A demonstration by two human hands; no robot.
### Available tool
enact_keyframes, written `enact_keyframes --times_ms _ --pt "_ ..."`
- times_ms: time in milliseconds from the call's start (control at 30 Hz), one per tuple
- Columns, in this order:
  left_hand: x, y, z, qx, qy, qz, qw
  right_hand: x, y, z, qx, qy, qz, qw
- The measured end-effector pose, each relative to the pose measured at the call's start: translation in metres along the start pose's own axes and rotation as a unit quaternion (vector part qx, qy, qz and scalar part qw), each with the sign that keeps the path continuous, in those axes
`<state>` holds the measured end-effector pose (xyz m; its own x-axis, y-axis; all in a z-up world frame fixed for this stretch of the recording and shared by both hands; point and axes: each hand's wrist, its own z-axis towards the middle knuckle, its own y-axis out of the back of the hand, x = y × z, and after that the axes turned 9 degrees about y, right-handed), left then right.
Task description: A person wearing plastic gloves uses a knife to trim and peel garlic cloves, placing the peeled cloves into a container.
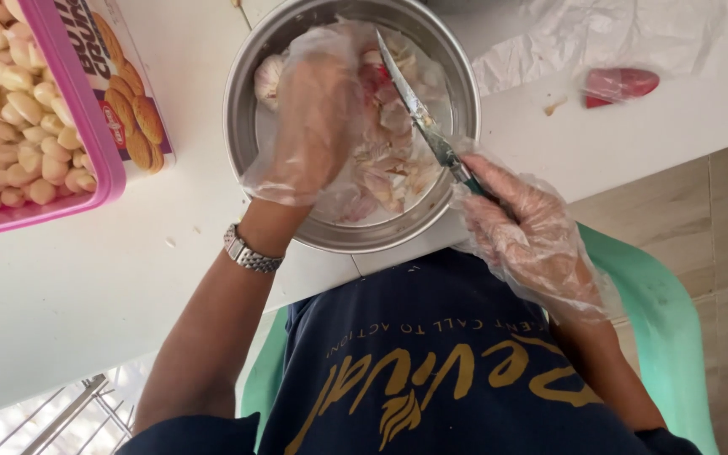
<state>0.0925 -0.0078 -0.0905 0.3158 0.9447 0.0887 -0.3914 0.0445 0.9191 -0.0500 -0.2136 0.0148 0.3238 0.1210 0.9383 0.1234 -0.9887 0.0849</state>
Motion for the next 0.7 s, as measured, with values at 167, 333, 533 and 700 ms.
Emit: enact_keyframes --times_ms 167,333,533,700 --pt "0.024 0.072 0.011 0.219 0.185 -0.504 0.815 0.008 0.002 -0.004 -0.021 0.059 -0.128 0.99" --pt "0.025 0.093 -0.008 0.258 0.228 -0.855 0.389 -0.002 0.012 -0.014 0.019 0.087 -0.096 0.991" --pt "0.009 0.084 -0.027 0.253 0.397 -0.844 0.257 0.011 0.01 -0.013 0.035 0.103 -0.135 0.985" --pt "0.004 0.087 -0.027 0.24 0.518 -0.776 0.267 0.013 0.011 -0.021 0.048 0.114 -0.135 0.983"
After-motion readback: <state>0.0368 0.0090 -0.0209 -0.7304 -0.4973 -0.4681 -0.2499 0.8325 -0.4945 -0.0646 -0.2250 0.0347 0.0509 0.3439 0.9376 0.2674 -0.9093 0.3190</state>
